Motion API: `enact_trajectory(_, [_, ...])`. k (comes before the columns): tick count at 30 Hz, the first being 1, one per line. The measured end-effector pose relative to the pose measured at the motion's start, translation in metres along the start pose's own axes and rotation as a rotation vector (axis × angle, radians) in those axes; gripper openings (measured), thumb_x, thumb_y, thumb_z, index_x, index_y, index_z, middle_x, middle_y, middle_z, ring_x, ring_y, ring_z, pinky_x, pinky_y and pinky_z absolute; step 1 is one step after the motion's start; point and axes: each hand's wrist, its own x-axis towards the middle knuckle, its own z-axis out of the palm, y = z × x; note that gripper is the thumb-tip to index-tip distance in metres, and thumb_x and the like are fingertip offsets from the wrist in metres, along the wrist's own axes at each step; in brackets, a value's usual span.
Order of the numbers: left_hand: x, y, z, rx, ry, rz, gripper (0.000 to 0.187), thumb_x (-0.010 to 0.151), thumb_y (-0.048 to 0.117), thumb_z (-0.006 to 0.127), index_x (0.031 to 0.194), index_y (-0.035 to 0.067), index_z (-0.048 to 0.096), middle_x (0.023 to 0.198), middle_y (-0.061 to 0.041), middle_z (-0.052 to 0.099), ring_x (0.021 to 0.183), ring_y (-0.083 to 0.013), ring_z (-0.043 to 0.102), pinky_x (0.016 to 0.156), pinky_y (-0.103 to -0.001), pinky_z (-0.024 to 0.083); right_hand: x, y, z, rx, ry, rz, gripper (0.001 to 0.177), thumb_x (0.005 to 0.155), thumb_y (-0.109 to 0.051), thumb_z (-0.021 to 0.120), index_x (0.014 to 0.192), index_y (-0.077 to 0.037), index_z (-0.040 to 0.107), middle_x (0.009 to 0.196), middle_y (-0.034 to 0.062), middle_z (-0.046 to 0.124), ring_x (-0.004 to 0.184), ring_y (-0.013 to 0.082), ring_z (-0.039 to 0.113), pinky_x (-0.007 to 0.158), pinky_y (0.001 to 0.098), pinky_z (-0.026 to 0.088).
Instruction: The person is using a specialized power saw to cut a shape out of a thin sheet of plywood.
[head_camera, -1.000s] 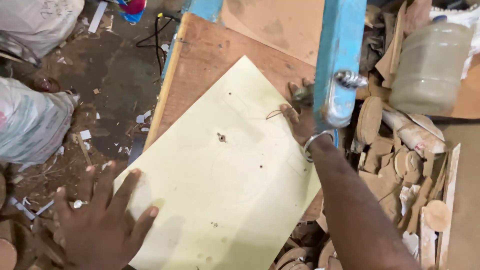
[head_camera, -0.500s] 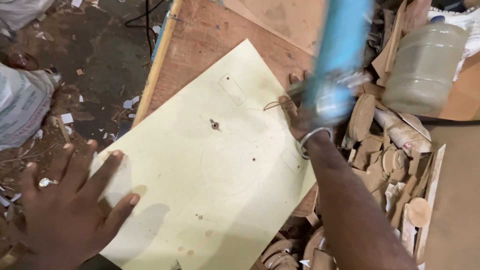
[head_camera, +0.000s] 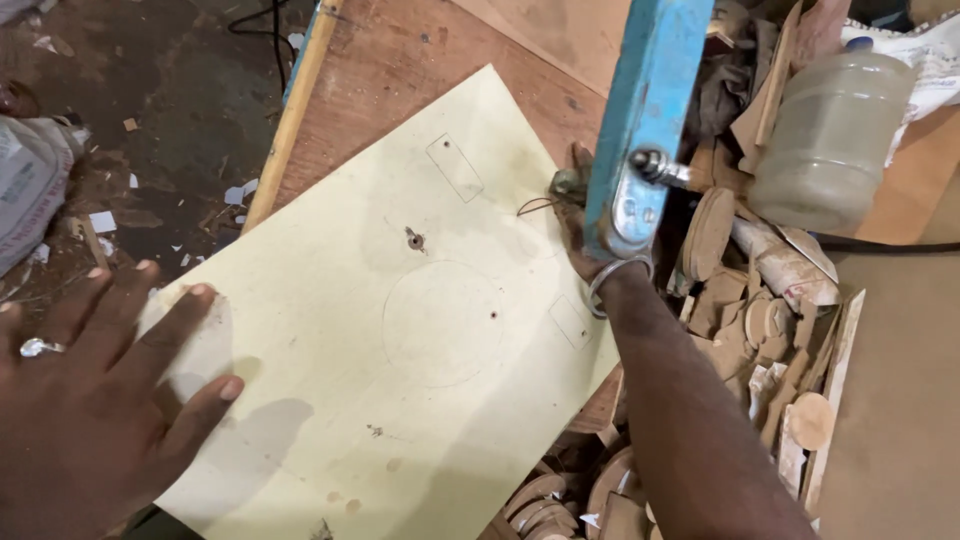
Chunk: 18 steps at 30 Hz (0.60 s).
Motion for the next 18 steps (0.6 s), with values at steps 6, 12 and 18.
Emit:
enact_trajectory(6, [0.006,-0.005,0.001,-0.16,0.167,0.012,0.07,0.072,0.054,0.067,0.128,0.013,0.07,0.137,-0.025,0.063,0.128,-0.0405,0.061,0.107,-0.06,0.046,0.019,0.051,0.057,1.721,-0.088,0.147,0.059,0.112,-0.032,0.062,0.162,-0.005,0.046,0.139,0.0089,0.057,0.122,0.017,0.052,0.107,0.0298,0.05])
enact_trajectory(12, [0.01,-0.008,0.004,-0.348,0.159,0.032,0.072,0.077,0.052,0.071,0.129,0.002,0.069,0.133,-0.034,0.062,0.108,-0.0415,0.065,0.101,-0.051,0.057,0.0,0.012,0.015,0.672,0.055,0.1,0.076,0.104,-0.053,0.055,0.157,-0.002,0.038,0.145,0.0168,0.054,0.133,0.0316,0.048,0.11,0.0458,0.04])
enact_trajectory(18, [0.015,-0.007,0.001,-0.309,0.167,-0.018,0.07,0.074,0.051,0.073,0.128,0.007,0.071,0.135,-0.028,0.065,0.127,-0.048,0.061,0.089,-0.048,0.057,-0.015,-0.035,-0.036,0.081,-0.128,0.291,0.07,0.102,-0.062,0.049,0.162,-0.025,0.041,0.152,0.0143,0.058,0.142,0.0311,0.051,0.124,0.0433,0.041])
